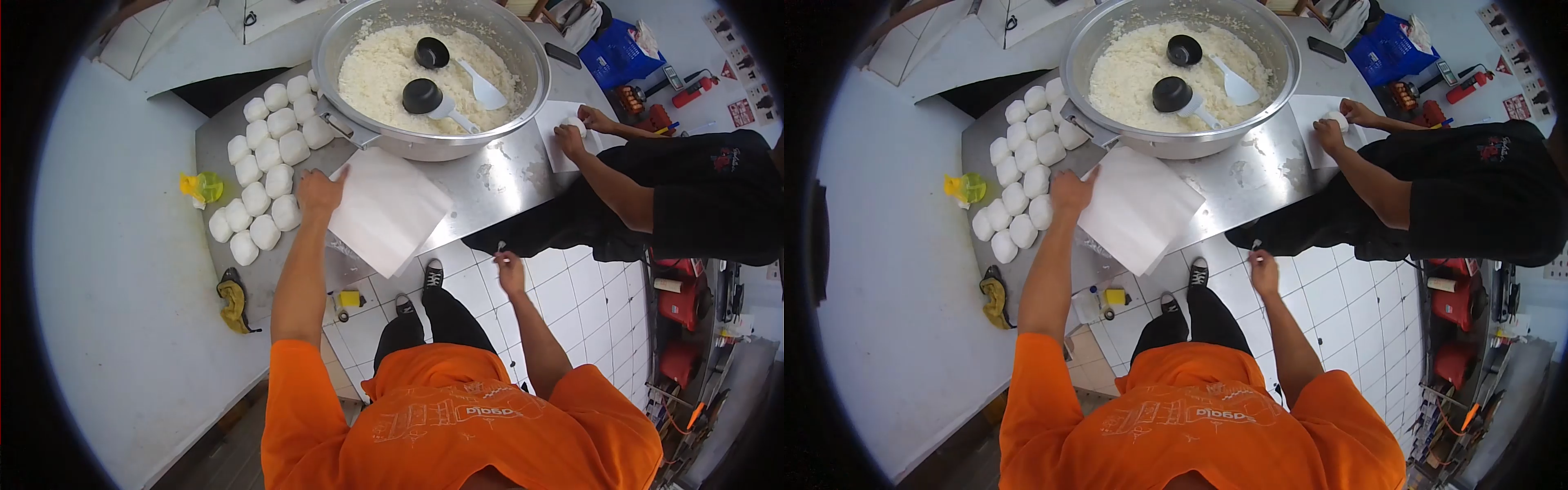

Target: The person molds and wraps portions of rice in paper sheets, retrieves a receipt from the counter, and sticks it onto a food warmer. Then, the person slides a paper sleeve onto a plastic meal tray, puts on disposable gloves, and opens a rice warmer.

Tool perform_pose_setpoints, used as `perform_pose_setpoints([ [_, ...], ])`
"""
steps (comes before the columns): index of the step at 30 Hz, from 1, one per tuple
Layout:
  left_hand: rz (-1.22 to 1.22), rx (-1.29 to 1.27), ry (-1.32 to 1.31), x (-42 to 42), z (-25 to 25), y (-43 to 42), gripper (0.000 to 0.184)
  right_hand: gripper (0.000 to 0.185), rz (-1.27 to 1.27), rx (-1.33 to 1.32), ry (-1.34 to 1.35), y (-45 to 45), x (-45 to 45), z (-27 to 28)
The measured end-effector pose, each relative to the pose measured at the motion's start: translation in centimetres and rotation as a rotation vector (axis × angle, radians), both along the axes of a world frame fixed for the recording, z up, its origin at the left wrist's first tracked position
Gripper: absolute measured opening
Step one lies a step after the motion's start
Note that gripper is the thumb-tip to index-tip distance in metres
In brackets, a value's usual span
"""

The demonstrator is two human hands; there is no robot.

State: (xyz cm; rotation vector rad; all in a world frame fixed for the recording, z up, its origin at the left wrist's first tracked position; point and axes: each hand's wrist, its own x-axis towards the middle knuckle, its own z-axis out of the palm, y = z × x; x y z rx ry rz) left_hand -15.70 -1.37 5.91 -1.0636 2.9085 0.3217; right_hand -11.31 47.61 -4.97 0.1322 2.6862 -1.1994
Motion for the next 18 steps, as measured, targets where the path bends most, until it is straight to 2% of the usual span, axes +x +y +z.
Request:
perform_pose_setpoints([
  [1,0.022,-0.024,0.000,0.1,0.0,-0.6,0.050,0.034,0.076,0.005,-0.097,-1.0,0.7,0.0],
  [2,-0.006,-0.030,0.000,1.0,0.0,-1.4,0.044,0.035,0.153,-0.027,0.018,-2.1,1.8,0.0],
  [4,-0.058,-0.050,0.008,3.0,2.6,-2.8,0.031,0.040,0.216,0.015,-0.135,-4.3,3.2,2.6],
  [6,-0.053,-0.065,-0.014,5.4,5.9,-3.5,0.029,0.046,0.225,-0.070,-0.124,-5.3,4.4,2.1],
  [8,-0.041,-0.079,0.027,8.0,9.6,-3.6,0.031,0.049,0.218,-0.172,-0.200,-5.3,5.7,0.6],
  [10,-0.017,-0.108,0.139,10.8,13.5,-3.6,0.036,0.057,0.088,-0.321,-0.588,-6.2,6.6,2.8],
  [12,-0.052,-0.041,0.451,13.8,16.2,-3.7,0.047,0.059,0.005,-0.503,-0.782,-6.5,7.3,4.0],
  [14,0.025,0.067,0.572,16.4,20.6,-1.2,0.052,0.060,-0.092,-0.730,-0.937,-6.7,7.7,5.1],
  [15,-0.022,0.242,0.683,17.5,21.8,0.0,0.053,0.061,-0.155,-0.849,-1.009,-6.5,8.1,6.0],
  [17,-0.127,0.625,0.875,19.1,22.9,2.7,0.054,0.064,-0.100,-0.984,-1.029,-7.1,8.6,9.4],
  [18,-0.202,0.750,0.847,19.9,22.8,4.5,0.051,0.067,-0.093,-1.051,-1.019,-7.3,8.8,10.5],
])
